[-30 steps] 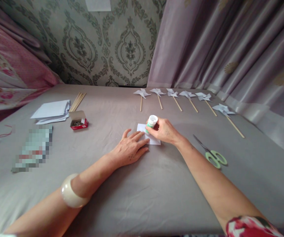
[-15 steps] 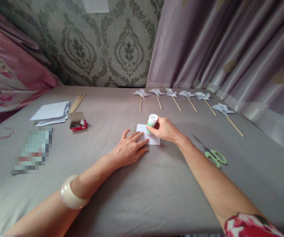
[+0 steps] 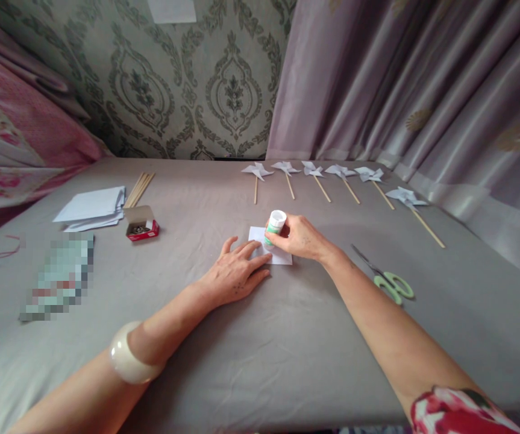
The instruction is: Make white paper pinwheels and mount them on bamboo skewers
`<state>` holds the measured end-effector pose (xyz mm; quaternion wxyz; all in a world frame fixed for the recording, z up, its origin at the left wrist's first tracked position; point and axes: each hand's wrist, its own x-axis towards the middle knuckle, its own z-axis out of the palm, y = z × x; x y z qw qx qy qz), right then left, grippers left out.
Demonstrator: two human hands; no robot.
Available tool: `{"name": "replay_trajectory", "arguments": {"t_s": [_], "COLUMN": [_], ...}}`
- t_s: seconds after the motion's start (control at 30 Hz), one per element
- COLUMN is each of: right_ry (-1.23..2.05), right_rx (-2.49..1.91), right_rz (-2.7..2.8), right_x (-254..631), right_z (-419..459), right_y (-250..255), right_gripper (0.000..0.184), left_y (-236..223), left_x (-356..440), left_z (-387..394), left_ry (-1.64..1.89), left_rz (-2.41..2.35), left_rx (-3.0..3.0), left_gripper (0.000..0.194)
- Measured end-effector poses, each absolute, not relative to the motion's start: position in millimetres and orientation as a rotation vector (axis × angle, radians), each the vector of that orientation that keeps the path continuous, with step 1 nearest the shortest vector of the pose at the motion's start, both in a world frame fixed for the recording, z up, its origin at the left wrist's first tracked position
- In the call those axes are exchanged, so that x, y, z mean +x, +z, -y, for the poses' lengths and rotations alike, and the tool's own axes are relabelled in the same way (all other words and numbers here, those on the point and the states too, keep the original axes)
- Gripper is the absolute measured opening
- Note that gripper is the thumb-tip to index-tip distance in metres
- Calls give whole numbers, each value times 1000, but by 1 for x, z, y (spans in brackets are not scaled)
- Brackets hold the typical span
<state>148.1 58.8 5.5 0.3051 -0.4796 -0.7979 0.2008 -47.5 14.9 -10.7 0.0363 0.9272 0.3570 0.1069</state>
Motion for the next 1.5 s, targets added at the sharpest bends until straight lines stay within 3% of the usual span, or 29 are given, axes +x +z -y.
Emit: {"name": "replay_trajectory", "arguments": {"t_s": [1.5], "right_ry": [540], "right_rx": [-1220], "right_rz": [2137], "right_x": [149], "right_z": [-57], "right_y": [7], "right_gripper": [19], "left_y": [-10], "left_x": [-48], "left_z": [-15], "left_ry": [324], "left_rz": [-1095], "left_rx": [2855], "left_gripper": [38]}}
